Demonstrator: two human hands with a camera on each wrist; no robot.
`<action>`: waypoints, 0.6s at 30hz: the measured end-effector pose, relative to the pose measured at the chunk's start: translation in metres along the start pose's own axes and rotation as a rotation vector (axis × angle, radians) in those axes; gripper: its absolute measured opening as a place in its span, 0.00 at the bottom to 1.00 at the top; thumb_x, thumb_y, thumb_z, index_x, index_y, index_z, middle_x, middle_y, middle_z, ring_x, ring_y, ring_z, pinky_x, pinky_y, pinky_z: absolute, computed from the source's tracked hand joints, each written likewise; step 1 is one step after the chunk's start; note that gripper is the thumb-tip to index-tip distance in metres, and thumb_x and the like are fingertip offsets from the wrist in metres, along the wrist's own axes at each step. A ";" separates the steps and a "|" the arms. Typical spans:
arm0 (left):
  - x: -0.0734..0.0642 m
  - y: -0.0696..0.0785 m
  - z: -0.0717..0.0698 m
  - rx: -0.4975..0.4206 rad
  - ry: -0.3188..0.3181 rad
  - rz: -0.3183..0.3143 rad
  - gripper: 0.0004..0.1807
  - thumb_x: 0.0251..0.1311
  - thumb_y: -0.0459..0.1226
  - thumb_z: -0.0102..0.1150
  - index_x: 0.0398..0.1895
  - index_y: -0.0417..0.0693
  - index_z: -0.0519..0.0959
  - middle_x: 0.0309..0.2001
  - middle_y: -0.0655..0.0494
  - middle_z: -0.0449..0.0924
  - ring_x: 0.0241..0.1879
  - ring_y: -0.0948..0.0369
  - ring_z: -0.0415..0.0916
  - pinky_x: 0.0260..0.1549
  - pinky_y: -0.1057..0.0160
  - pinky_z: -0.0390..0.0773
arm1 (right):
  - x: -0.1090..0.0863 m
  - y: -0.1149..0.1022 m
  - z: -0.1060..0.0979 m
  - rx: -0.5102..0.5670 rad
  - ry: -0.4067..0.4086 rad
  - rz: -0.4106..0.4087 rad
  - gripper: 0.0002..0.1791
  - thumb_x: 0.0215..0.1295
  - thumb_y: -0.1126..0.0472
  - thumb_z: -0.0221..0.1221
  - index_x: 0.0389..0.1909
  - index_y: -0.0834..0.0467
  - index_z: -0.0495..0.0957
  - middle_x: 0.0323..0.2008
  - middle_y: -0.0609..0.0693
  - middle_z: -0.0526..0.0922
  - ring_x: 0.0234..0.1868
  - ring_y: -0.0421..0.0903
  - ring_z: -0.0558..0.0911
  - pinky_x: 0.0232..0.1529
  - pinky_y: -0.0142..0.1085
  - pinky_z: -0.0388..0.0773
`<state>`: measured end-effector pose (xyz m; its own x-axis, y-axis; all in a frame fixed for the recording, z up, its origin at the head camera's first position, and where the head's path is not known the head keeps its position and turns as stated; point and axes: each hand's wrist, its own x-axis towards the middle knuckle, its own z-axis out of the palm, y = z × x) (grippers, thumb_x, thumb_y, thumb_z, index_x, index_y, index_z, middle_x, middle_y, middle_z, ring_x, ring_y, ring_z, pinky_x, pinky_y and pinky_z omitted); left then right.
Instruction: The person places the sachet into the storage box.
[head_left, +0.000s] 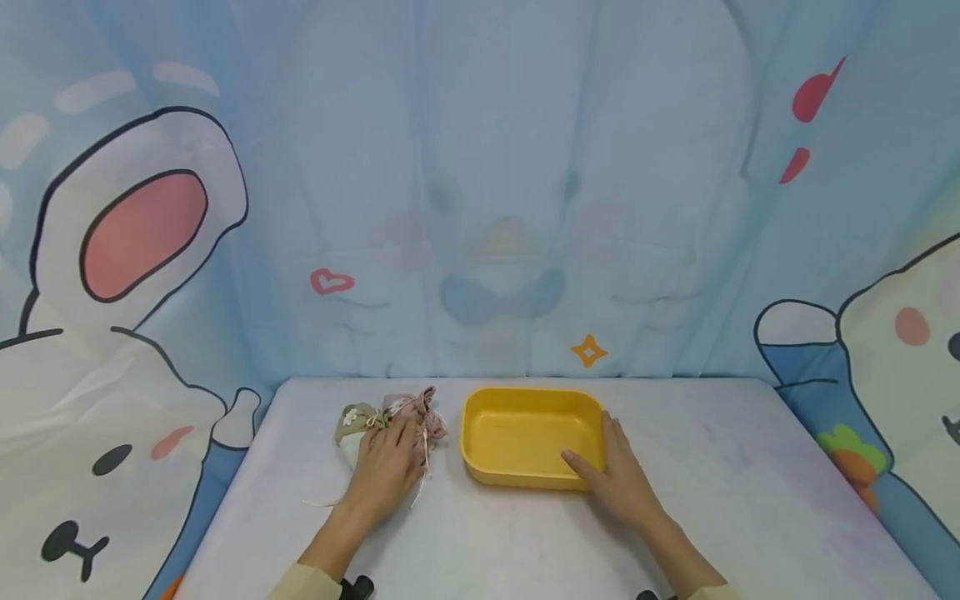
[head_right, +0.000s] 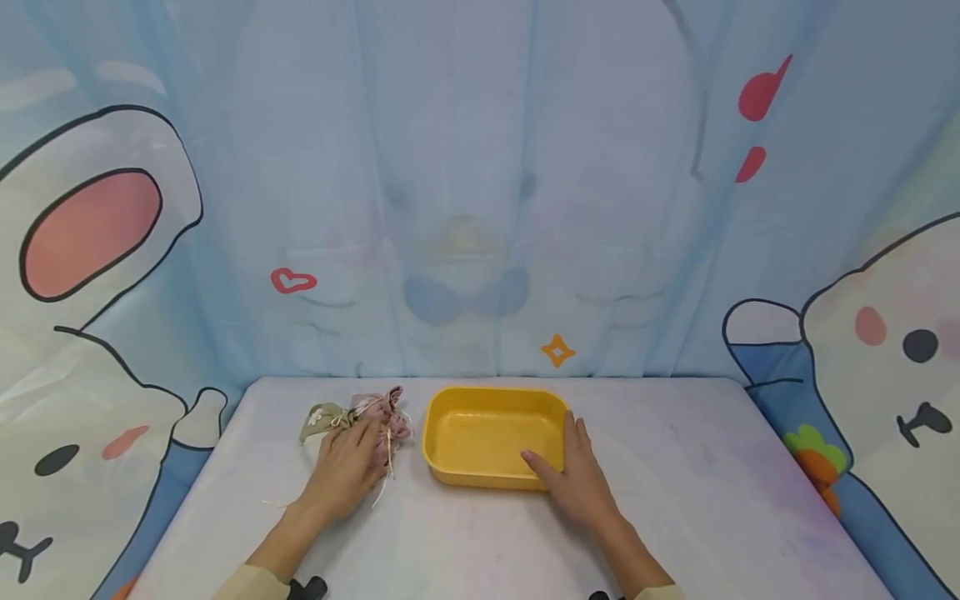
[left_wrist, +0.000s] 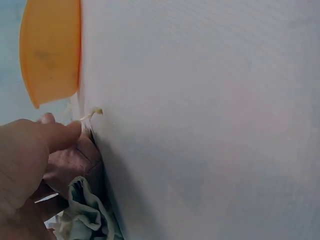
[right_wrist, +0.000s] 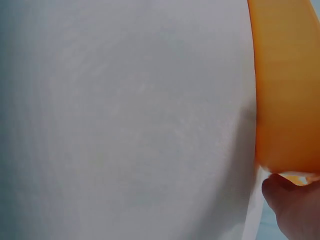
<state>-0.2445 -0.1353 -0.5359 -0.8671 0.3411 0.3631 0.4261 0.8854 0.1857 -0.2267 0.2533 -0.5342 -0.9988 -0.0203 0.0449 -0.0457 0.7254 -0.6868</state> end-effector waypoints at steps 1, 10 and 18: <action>0.000 -0.001 0.001 0.012 0.019 0.001 0.41 0.60 0.43 0.75 0.72 0.36 0.70 0.70 0.38 0.73 0.64 0.41 0.75 0.67 0.36 0.66 | 0.000 0.000 0.000 0.001 -0.006 0.011 0.63 0.71 0.28 0.55 0.83 0.64 0.31 0.83 0.69 0.39 0.82 0.71 0.46 0.77 0.67 0.48; 0.003 -0.003 0.005 0.005 0.057 -0.007 0.39 0.54 0.42 0.80 0.67 0.38 0.74 0.63 0.40 0.79 0.55 0.43 0.83 0.65 0.40 0.69 | 0.001 0.001 -0.004 0.002 -0.125 0.093 0.72 0.64 0.28 0.62 0.82 0.61 0.23 0.82 0.69 0.40 0.81 0.70 0.51 0.77 0.65 0.52; 0.009 -0.007 0.003 0.019 0.103 0.003 0.33 0.51 0.43 0.81 0.59 0.42 0.79 0.53 0.44 0.86 0.51 0.46 0.86 0.63 0.41 0.73 | 0.007 0.002 -0.006 -0.019 -0.152 0.093 0.75 0.61 0.27 0.65 0.82 0.59 0.21 0.82 0.70 0.40 0.81 0.70 0.52 0.77 0.65 0.54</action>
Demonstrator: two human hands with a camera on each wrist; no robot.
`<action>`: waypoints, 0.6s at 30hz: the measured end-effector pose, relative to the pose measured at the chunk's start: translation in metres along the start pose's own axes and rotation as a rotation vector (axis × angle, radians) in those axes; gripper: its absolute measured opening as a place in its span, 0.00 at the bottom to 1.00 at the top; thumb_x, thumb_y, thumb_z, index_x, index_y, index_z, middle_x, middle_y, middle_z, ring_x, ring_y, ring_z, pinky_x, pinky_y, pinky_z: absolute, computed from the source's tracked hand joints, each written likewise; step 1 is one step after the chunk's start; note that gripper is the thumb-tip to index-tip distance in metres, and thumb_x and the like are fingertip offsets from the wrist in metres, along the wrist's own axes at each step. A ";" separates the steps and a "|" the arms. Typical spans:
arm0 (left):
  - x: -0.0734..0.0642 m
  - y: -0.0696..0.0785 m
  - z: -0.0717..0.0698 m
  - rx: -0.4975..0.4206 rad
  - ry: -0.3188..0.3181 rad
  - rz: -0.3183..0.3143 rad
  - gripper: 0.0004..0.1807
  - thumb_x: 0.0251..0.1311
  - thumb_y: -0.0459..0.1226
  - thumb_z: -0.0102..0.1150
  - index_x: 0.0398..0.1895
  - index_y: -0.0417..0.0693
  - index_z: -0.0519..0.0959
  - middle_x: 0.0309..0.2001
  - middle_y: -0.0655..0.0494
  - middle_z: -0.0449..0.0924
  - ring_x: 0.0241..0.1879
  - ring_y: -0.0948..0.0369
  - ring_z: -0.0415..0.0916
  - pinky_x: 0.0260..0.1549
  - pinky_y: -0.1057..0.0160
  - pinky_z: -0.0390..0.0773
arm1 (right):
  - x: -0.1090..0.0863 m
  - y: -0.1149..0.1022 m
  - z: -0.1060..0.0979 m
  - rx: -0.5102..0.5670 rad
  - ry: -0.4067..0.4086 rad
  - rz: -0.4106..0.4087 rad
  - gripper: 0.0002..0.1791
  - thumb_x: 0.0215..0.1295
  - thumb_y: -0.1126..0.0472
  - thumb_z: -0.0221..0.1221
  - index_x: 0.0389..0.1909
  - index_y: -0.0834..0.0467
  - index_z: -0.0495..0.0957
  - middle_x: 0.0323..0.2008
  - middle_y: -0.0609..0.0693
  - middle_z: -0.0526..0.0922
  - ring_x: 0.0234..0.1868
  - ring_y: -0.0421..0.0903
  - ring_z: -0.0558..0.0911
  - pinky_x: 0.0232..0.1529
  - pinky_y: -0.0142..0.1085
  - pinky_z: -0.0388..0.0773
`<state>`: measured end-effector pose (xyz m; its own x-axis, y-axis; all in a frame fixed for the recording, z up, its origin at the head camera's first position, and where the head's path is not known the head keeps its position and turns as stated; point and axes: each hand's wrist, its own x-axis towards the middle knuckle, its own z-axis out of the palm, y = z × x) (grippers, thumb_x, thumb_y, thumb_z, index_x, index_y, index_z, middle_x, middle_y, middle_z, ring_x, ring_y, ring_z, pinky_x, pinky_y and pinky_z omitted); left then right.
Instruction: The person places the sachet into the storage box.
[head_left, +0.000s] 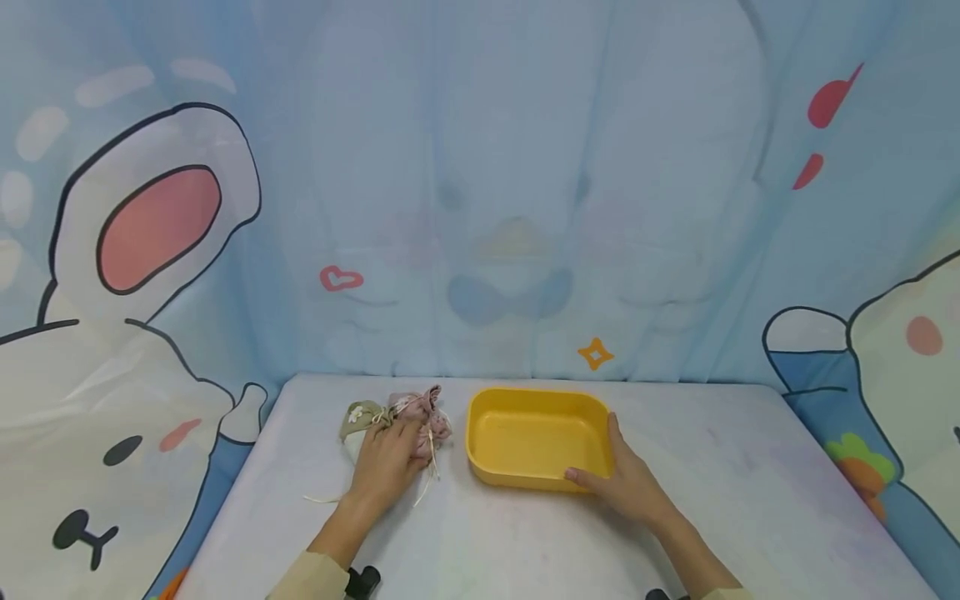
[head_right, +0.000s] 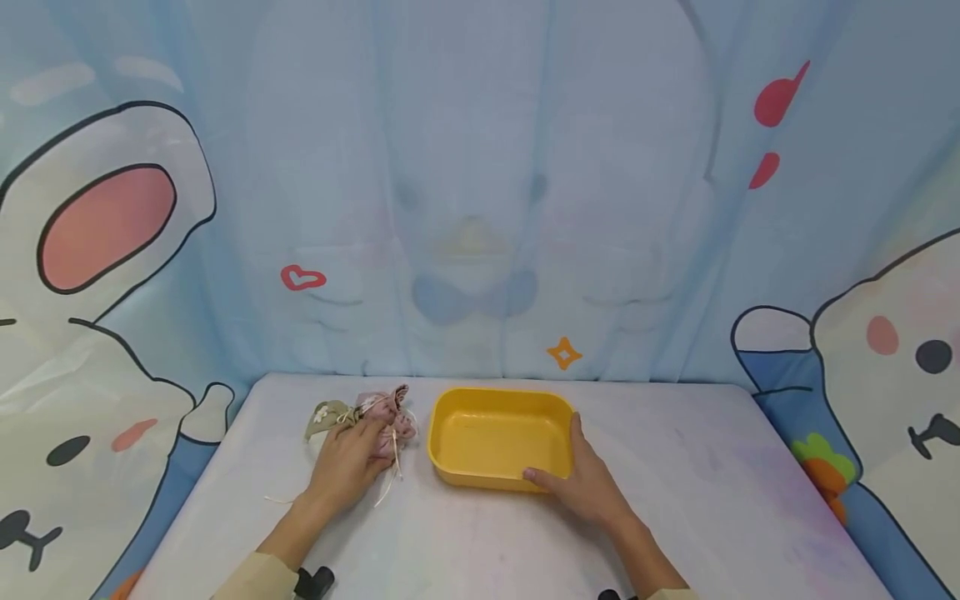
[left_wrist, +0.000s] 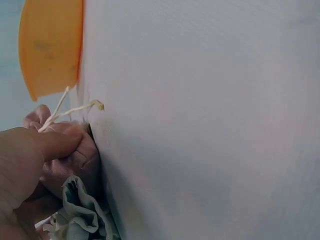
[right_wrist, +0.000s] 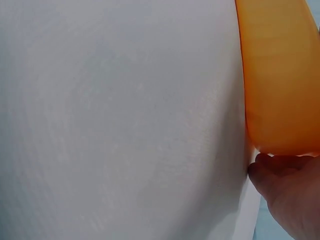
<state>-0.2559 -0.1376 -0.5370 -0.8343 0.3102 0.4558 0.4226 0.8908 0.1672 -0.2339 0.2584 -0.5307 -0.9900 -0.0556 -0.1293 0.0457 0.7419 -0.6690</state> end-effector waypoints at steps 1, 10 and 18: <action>0.000 0.000 0.000 -0.005 0.007 0.001 0.33 0.51 0.42 0.81 0.59 0.43 0.79 0.52 0.45 0.86 0.51 0.47 0.86 0.63 0.41 0.73 | 0.000 0.000 0.000 0.002 0.000 0.002 0.75 0.60 0.27 0.65 0.82 0.59 0.21 0.82 0.70 0.40 0.81 0.70 0.52 0.77 0.65 0.54; 0.002 0.002 0.000 -0.062 0.076 0.036 0.33 0.53 0.41 0.79 0.61 0.40 0.79 0.56 0.44 0.85 0.56 0.46 0.83 0.62 0.41 0.75 | 0.001 0.003 0.001 0.019 0.003 -0.021 0.76 0.59 0.28 0.67 0.82 0.58 0.21 0.83 0.69 0.40 0.80 0.70 0.54 0.77 0.65 0.54; 0.010 0.009 -0.007 -0.100 0.196 0.034 0.31 0.56 0.37 0.78 0.61 0.38 0.79 0.57 0.42 0.85 0.56 0.44 0.82 0.59 0.41 0.78 | 0.003 0.002 0.003 0.031 0.023 -0.057 0.75 0.59 0.29 0.67 0.83 0.59 0.23 0.83 0.68 0.41 0.80 0.70 0.54 0.76 0.66 0.54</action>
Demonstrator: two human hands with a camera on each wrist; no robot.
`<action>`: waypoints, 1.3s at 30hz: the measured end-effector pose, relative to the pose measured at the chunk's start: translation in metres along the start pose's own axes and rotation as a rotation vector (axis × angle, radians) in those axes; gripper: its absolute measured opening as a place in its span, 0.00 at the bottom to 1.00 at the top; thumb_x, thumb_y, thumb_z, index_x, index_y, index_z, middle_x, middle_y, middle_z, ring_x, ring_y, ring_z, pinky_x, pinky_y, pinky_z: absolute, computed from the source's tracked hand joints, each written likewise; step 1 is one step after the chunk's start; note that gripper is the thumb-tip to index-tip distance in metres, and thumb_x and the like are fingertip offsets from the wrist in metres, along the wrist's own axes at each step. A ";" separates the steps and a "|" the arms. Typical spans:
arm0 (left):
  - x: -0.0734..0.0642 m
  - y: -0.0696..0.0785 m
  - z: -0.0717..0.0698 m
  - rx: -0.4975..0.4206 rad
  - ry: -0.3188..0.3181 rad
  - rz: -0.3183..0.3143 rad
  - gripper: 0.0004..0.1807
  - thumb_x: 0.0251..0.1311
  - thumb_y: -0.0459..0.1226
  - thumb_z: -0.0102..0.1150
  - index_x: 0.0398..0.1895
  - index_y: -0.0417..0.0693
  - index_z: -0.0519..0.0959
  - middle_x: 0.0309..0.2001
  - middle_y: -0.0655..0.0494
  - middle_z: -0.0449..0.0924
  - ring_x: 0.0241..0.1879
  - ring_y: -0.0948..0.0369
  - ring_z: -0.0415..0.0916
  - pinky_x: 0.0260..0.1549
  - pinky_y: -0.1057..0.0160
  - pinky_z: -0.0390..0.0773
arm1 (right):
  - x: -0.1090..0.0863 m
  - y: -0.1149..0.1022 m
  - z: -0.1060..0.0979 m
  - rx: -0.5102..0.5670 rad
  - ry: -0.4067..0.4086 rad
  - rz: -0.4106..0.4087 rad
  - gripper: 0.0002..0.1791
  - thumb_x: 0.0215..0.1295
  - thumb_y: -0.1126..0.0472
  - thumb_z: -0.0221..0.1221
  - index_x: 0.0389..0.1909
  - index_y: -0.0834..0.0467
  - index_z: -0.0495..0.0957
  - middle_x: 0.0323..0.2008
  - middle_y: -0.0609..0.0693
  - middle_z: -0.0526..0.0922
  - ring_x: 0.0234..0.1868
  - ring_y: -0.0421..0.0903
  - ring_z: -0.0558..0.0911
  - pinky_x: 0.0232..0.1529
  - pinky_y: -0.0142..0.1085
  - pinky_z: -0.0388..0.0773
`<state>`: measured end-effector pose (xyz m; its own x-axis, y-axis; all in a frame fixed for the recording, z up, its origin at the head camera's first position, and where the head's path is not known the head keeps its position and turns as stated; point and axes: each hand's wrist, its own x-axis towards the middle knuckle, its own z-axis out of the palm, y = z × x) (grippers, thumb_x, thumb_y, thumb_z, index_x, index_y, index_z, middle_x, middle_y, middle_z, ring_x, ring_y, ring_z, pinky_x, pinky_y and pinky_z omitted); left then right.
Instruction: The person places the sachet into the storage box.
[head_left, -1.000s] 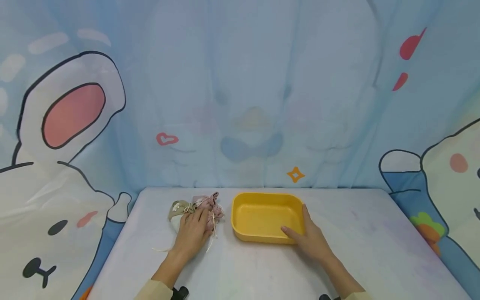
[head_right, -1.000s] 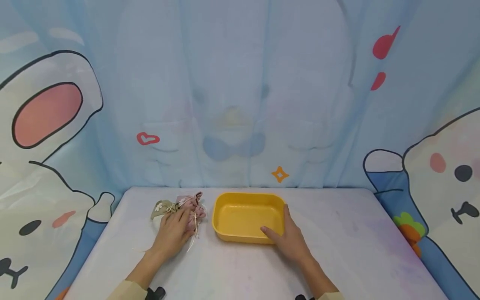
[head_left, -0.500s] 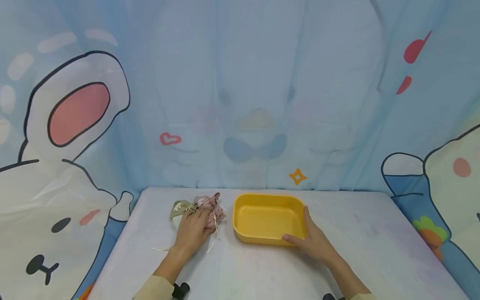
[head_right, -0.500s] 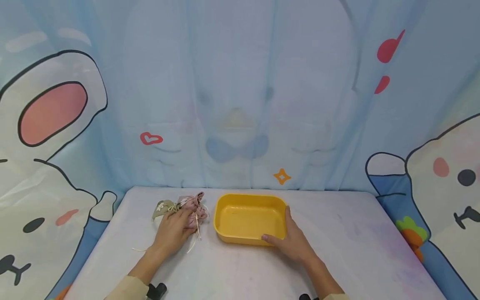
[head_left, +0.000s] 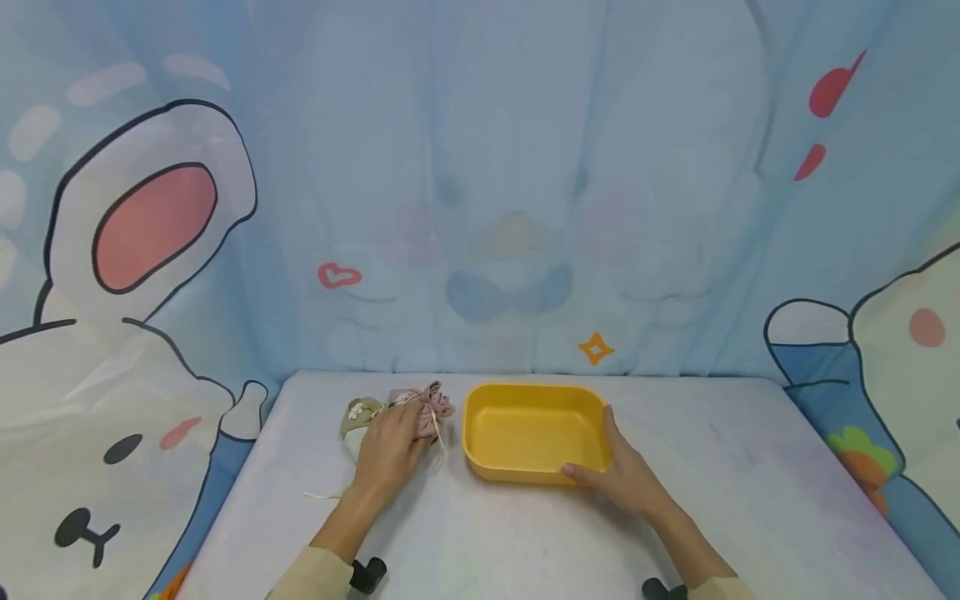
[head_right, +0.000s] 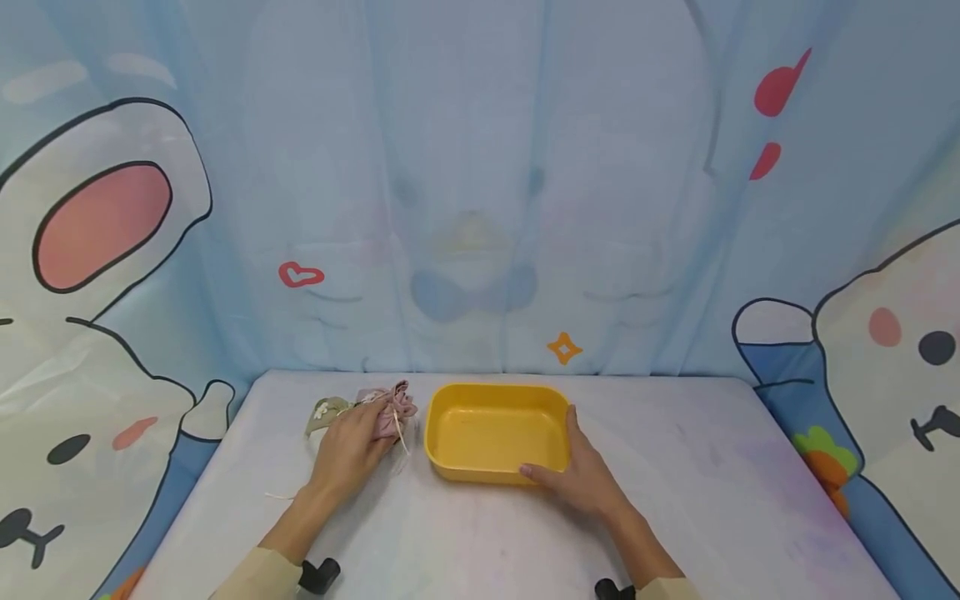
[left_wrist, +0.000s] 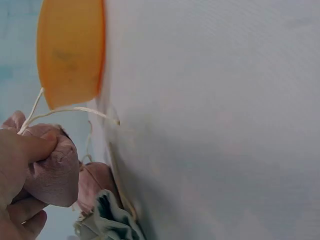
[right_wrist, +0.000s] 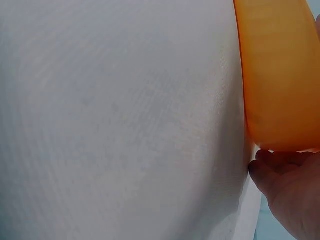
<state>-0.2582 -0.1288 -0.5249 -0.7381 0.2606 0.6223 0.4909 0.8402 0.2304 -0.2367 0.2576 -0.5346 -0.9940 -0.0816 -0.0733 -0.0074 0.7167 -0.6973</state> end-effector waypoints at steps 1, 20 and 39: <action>0.002 0.002 -0.001 -0.005 0.001 -0.008 0.30 0.57 0.38 0.78 0.62 0.39 0.78 0.57 0.42 0.84 0.56 0.44 0.82 0.57 0.42 0.80 | 0.000 0.000 0.000 0.002 0.003 0.000 0.75 0.59 0.29 0.68 0.83 0.59 0.23 0.83 0.68 0.41 0.80 0.70 0.55 0.76 0.66 0.54; 0.051 0.079 0.013 -0.173 -0.175 0.004 0.27 0.67 0.45 0.69 0.66 0.48 0.76 0.62 0.51 0.82 0.60 0.52 0.82 0.57 0.51 0.83 | 0.004 -0.002 0.004 0.024 -0.008 0.045 0.76 0.57 0.28 0.68 0.83 0.56 0.22 0.83 0.67 0.41 0.81 0.68 0.54 0.76 0.65 0.55; 0.074 0.137 0.063 -0.238 -0.462 -0.049 0.28 0.70 0.48 0.66 0.70 0.53 0.73 0.65 0.56 0.80 0.62 0.58 0.79 0.64 0.57 0.78 | 0.001 -0.001 0.003 0.071 -0.008 0.029 0.74 0.59 0.30 0.68 0.83 0.52 0.21 0.83 0.66 0.41 0.81 0.70 0.52 0.76 0.66 0.55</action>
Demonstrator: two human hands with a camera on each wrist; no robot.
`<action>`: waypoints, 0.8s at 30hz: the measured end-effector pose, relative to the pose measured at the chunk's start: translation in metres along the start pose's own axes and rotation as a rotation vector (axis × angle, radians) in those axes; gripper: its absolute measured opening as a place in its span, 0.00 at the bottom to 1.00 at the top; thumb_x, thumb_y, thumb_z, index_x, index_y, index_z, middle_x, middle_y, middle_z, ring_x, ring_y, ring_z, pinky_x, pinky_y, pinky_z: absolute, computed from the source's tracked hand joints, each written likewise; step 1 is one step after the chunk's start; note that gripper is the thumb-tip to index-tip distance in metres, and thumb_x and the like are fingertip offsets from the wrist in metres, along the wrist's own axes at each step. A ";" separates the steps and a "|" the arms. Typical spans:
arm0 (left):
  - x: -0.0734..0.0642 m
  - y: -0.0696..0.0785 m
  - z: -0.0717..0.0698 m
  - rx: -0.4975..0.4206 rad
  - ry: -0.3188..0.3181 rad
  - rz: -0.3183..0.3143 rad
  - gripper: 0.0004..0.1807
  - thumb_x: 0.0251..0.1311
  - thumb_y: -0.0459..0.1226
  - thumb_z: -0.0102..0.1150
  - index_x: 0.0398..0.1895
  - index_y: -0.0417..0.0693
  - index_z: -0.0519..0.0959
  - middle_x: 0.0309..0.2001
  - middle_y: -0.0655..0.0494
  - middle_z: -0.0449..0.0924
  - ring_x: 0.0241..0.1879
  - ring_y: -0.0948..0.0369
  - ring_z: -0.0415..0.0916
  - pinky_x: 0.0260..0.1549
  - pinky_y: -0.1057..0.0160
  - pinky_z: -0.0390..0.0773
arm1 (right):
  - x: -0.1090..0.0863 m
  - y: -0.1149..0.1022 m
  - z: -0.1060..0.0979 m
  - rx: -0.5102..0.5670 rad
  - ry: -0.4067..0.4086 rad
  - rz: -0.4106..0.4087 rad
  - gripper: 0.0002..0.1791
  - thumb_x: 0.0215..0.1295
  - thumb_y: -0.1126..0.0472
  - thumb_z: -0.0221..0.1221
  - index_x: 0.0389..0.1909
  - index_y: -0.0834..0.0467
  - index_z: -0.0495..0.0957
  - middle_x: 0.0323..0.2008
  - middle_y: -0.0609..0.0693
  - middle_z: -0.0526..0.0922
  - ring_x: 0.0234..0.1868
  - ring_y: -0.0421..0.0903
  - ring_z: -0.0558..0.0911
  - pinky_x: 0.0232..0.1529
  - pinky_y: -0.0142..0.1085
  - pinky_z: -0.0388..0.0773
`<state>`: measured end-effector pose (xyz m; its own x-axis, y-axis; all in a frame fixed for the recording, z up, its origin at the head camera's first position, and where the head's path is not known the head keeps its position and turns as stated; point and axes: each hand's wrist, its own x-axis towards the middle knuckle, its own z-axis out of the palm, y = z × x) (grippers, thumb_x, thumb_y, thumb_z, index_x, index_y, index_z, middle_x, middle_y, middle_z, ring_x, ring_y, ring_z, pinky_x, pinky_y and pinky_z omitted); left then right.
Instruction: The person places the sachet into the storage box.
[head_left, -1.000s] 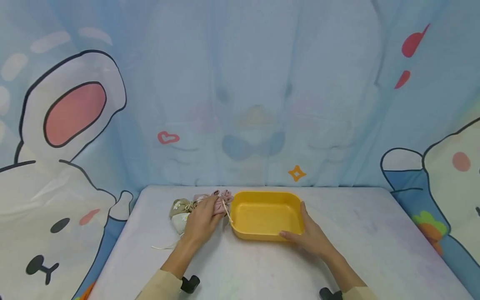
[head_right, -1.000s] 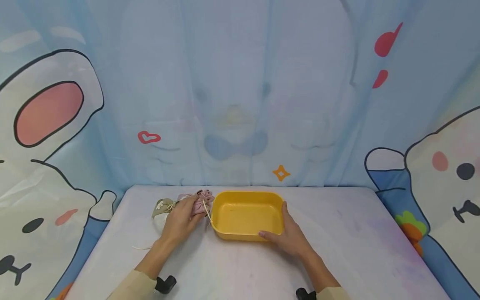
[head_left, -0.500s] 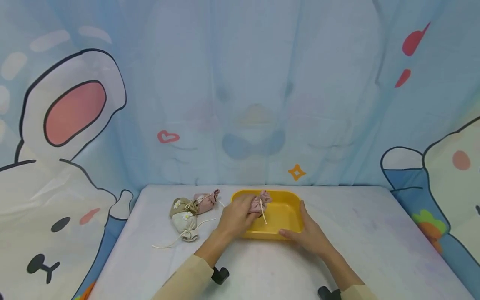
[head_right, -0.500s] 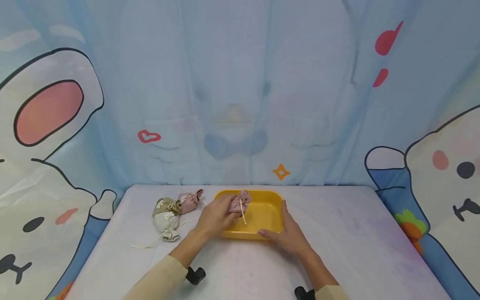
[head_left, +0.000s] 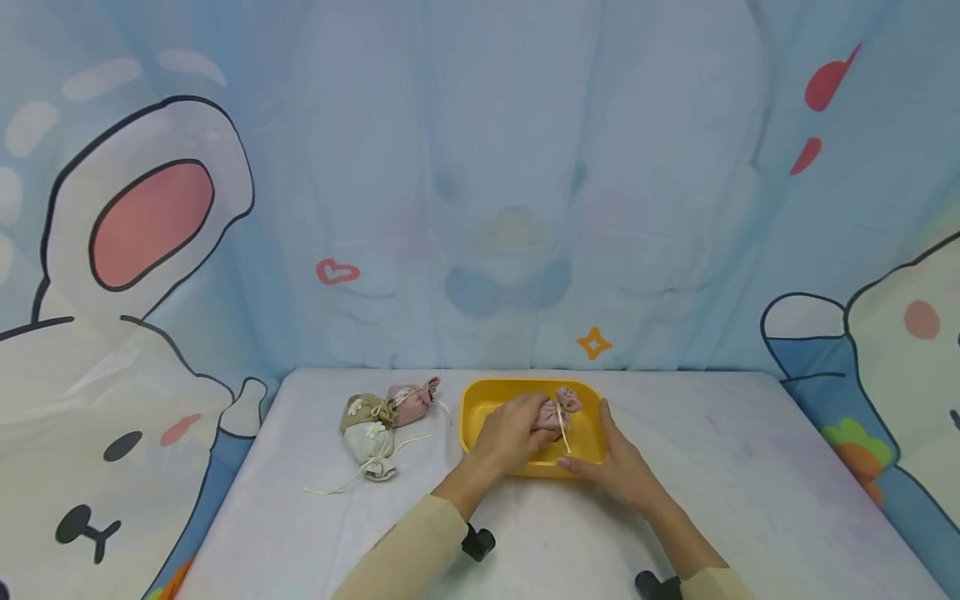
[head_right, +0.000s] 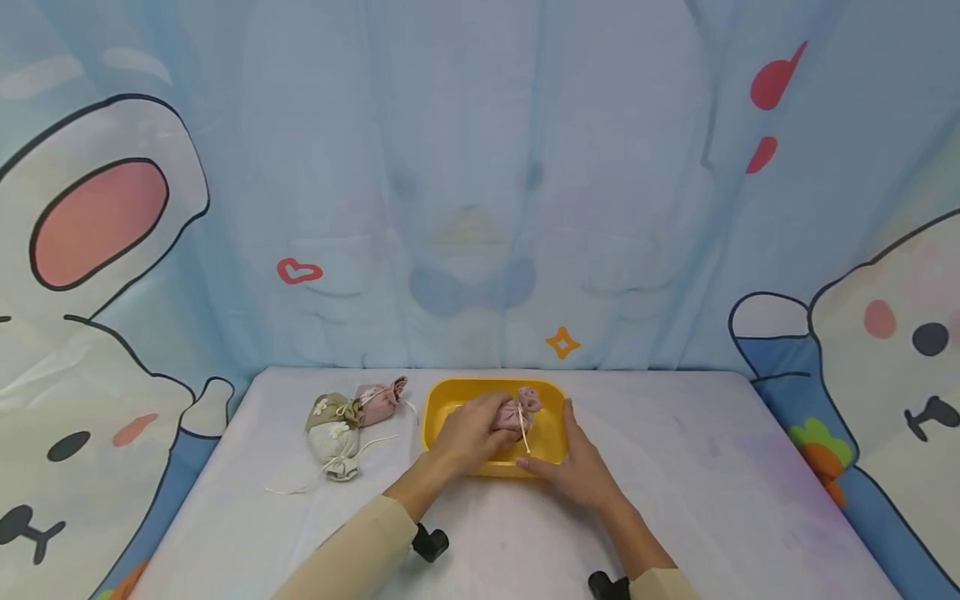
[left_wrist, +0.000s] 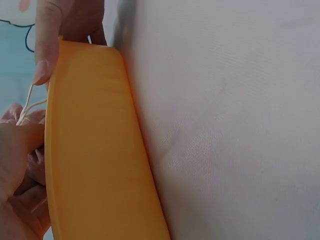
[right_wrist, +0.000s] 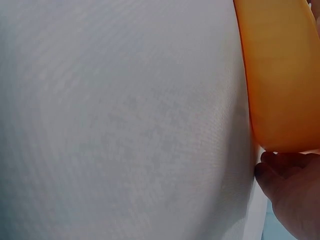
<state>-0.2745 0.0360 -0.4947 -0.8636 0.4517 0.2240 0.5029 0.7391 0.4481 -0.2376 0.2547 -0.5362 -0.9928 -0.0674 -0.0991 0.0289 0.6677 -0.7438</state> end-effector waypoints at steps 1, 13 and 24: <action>0.001 0.000 0.001 -0.010 0.000 -0.005 0.28 0.70 0.47 0.66 0.70 0.53 0.74 0.65 0.57 0.80 0.62 0.58 0.79 0.64 0.57 0.78 | 0.000 0.000 0.000 -0.003 0.001 -0.003 0.74 0.59 0.30 0.68 0.83 0.52 0.21 0.83 0.66 0.41 0.81 0.70 0.52 0.75 0.66 0.55; 0.009 -0.006 0.008 -0.198 -0.085 -0.012 0.26 0.66 0.52 0.69 0.64 0.59 0.78 0.53 0.63 0.84 0.47 0.66 0.78 0.51 0.67 0.79 | 0.001 0.004 0.000 -0.002 0.001 -0.029 0.74 0.59 0.29 0.68 0.83 0.53 0.22 0.83 0.66 0.42 0.81 0.70 0.53 0.75 0.67 0.56; 0.018 -0.009 0.017 -0.271 -0.141 -0.010 0.23 0.59 0.52 0.75 0.55 0.58 0.81 0.39 0.69 0.80 0.37 0.69 0.73 0.36 0.72 0.74 | 0.001 0.005 0.000 0.006 0.003 -0.059 0.73 0.61 0.32 0.68 0.83 0.53 0.22 0.84 0.65 0.39 0.82 0.70 0.49 0.75 0.67 0.55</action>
<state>-0.2939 0.0463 -0.5093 -0.8451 0.5242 0.1047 0.4501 0.5922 0.6684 -0.2385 0.2578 -0.5405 -0.9931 -0.1044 -0.0526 -0.0294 0.6583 -0.7522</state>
